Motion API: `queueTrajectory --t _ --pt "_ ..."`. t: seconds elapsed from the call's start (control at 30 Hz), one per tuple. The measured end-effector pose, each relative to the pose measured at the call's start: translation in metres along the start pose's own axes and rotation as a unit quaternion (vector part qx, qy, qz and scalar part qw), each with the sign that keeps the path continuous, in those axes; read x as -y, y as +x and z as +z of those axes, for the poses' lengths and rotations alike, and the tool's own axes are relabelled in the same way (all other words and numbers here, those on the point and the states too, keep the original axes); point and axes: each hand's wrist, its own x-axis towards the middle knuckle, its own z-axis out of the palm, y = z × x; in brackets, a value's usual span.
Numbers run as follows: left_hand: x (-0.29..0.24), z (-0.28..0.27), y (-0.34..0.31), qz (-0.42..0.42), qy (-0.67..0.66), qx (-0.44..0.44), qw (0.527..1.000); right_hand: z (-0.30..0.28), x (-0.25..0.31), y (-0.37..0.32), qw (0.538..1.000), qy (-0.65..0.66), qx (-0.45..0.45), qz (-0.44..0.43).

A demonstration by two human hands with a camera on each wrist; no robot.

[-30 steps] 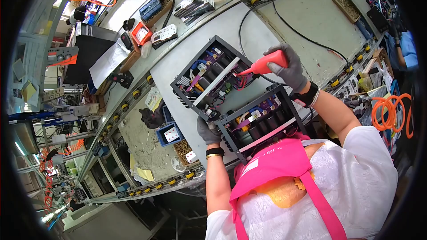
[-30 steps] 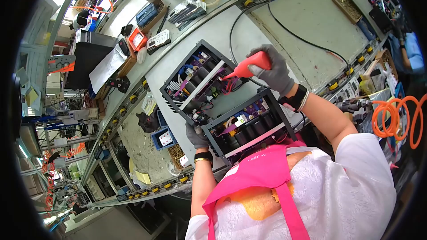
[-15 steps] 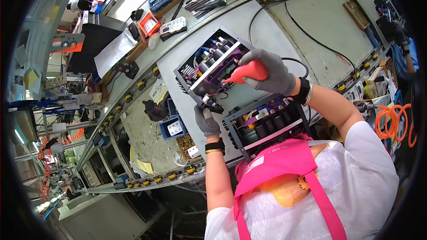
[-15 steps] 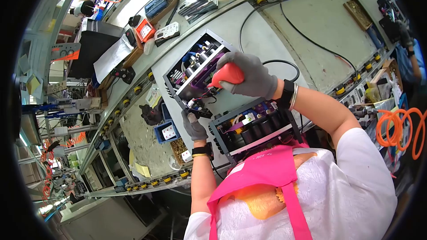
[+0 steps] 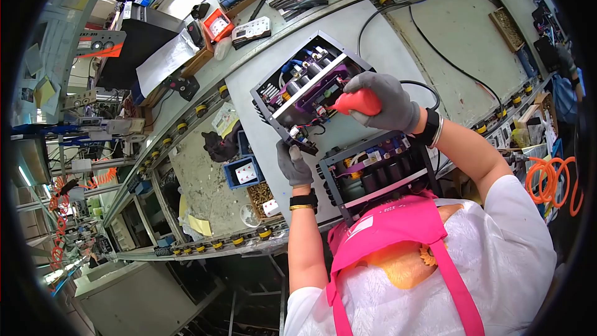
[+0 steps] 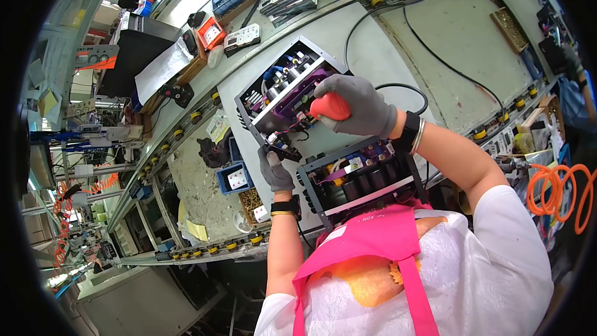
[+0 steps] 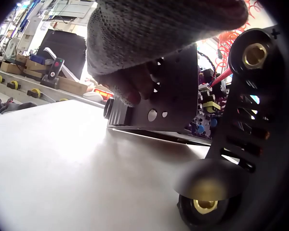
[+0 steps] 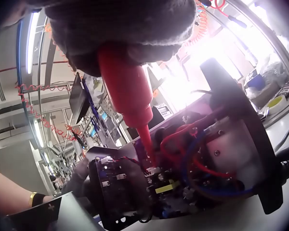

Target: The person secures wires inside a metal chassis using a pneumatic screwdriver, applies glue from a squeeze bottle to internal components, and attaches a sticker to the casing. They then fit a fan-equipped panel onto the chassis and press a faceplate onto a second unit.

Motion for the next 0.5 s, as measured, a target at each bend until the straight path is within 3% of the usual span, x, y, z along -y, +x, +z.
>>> queueTrajectory --t 0.17,0.37,0.5 --pt "-0.005 0.003 0.001 0.002 -0.006 -0.010 1.000 -0.007 0.019 0.011 0.995 0.073 -0.032 0.055" --pt "0.003 0.000 0.000 0.005 0.023 -0.002 1.000 0.014 0.030 0.032 0.996 0.085 -0.003 -0.015" --pt "-0.005 0.002 0.000 0.003 0.013 -0.006 1.000 0.028 0.026 0.028 0.995 0.097 0.015 0.007"
